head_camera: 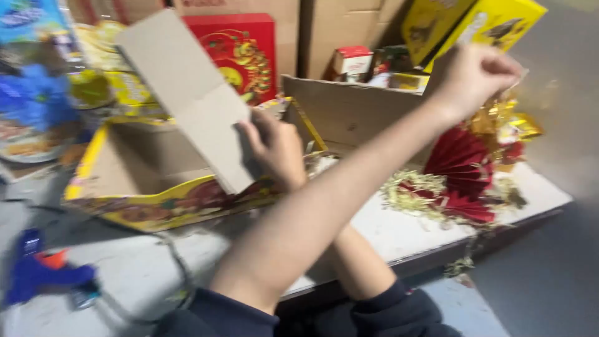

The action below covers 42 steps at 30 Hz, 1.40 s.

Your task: Folding a cardboard insert and fitting it into a gift basket base by aligning tabs with slots.

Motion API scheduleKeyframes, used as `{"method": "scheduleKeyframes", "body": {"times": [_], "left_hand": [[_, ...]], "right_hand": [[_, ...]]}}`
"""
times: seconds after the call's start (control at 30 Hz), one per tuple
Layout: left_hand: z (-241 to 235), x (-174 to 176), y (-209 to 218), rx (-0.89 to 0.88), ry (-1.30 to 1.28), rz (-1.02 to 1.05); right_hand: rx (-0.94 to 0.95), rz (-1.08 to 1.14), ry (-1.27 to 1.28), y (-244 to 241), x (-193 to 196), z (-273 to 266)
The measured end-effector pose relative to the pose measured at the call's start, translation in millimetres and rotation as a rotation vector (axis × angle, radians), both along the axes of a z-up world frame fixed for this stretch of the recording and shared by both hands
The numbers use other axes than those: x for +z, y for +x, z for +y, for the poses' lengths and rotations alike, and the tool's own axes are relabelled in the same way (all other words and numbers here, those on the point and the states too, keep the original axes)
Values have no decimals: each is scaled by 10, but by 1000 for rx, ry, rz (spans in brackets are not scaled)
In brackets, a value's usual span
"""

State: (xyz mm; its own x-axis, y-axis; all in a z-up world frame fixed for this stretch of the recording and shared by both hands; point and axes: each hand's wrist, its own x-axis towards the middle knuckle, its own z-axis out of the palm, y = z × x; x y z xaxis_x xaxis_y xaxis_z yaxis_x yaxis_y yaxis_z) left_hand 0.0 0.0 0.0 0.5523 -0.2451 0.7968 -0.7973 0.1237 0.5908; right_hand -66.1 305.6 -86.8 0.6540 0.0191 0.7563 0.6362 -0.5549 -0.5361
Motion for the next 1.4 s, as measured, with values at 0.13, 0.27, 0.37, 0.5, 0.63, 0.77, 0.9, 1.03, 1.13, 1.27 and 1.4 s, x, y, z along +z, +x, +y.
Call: {"method": "scheduleKeyframes", "body": {"times": [0.13,0.27,0.37,0.5,0.63,0.77,0.9,1.03,1.13,1.27,1.4], "left_hand": [[80,-746,-117,139,312,61],[328,-1218,81,-68,1128,251],[335,-1300,304,127,1148,278],[811,-782,-188,309,1223,155],[1779,-155,-806,477,988,-40],[3270,412,-1539,426,256,-342],[4546,266,-2068,1091,-431,-442],[5124,-172,-1840,755,-504,125],[5199,-197,-1737,310,-626,518],[5375,-448,-1504,563,-483,618],[5328,-407,-1622,616,-397,562]], "right_hand": [[41,96,-8,-76,38,-76],[-14,201,-13,-54,45,-7],[-41,189,-8,-123,79,-9],[30,7,68,-304,138,-10],[172,-127,189,-143,68,-12],[281,-114,300,-115,189,57],[336,114,532,-222,332,158],[498,253,604,-237,411,258],[543,281,485,-319,537,316],[429,135,233,-316,518,207],[457,210,388,-382,490,119]]}}
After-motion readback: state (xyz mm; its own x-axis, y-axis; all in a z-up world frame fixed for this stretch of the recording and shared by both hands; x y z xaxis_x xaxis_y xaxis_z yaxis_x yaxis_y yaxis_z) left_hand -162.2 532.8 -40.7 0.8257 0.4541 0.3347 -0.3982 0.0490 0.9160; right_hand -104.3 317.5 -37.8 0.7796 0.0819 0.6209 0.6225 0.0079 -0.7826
